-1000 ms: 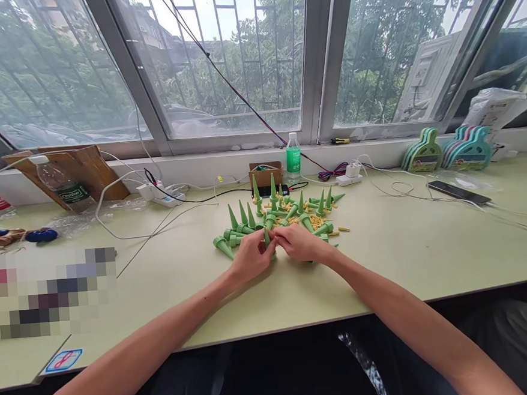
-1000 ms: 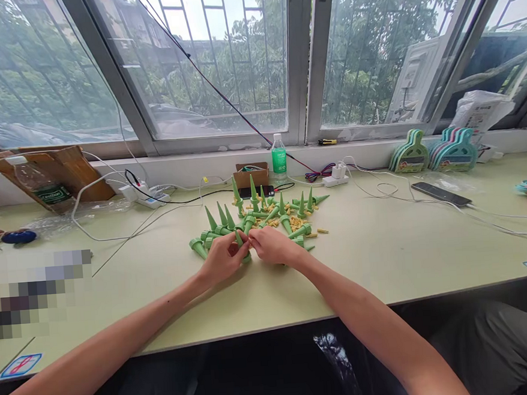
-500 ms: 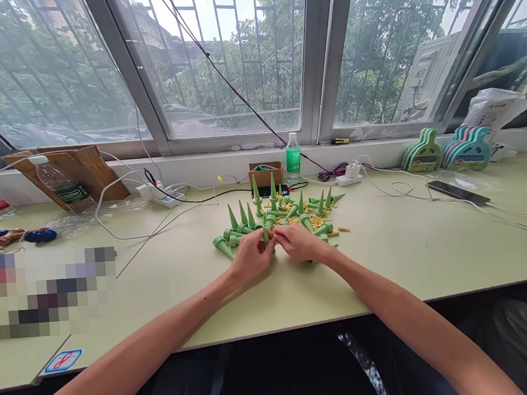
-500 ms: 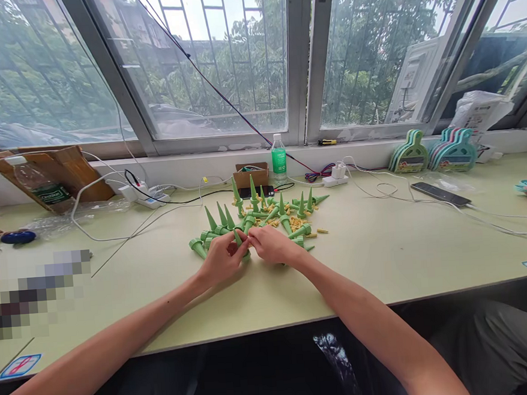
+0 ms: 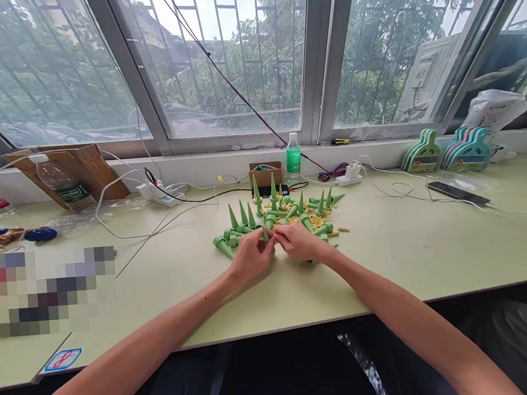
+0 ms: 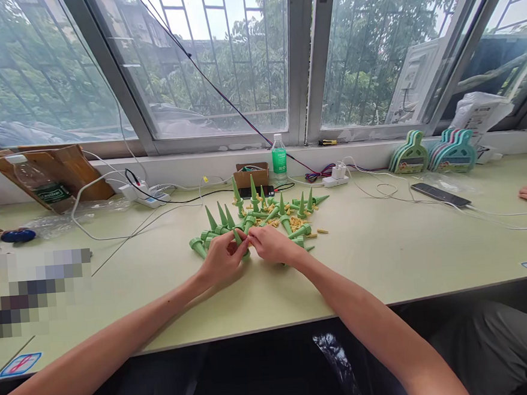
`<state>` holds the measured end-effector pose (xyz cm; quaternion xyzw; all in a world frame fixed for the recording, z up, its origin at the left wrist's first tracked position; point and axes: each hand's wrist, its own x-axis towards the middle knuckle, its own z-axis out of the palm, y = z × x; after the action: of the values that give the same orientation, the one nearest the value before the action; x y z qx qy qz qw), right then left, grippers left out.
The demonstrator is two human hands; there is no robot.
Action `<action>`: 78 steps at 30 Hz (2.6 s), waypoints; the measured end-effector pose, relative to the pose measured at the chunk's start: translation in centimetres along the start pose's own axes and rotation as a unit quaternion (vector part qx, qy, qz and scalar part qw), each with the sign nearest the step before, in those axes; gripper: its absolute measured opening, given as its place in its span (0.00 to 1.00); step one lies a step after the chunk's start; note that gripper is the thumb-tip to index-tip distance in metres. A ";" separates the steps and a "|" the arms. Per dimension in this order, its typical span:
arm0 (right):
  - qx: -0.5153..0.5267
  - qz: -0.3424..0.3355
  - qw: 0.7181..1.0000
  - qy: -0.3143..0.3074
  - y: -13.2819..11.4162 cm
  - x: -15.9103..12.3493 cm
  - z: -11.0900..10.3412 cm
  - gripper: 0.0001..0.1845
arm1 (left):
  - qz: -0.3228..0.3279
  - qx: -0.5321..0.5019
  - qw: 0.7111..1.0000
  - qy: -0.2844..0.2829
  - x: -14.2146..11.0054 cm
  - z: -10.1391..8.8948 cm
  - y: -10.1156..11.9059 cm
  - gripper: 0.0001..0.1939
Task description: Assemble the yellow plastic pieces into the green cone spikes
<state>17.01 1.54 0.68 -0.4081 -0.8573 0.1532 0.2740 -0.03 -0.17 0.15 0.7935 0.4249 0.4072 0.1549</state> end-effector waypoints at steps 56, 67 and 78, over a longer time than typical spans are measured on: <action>0.089 0.059 0.994 -0.001 -1.0 0.0 -0.9 0.11 | 0.000 -0.008 1.000 0.028 0.0 0.2 -0.8 0.12; 0.115 0.048 0.992 -0.015 -1.2 0.0 -0.9 0.10 | -0.007 -0.022 0.999 0.030 0.1 0.1 -0.8 0.11; 0.069 0.030 0.997 0.004 -0.5 0.1 -0.4 0.11 | -0.001 -0.011 1.000 0.028 0.1 -0.1 -0.6 0.11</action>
<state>16.88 1.38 1.24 -0.4148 -0.8309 0.2183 0.2998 -0.33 0.25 -0.07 0.7793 0.4257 0.4339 0.1521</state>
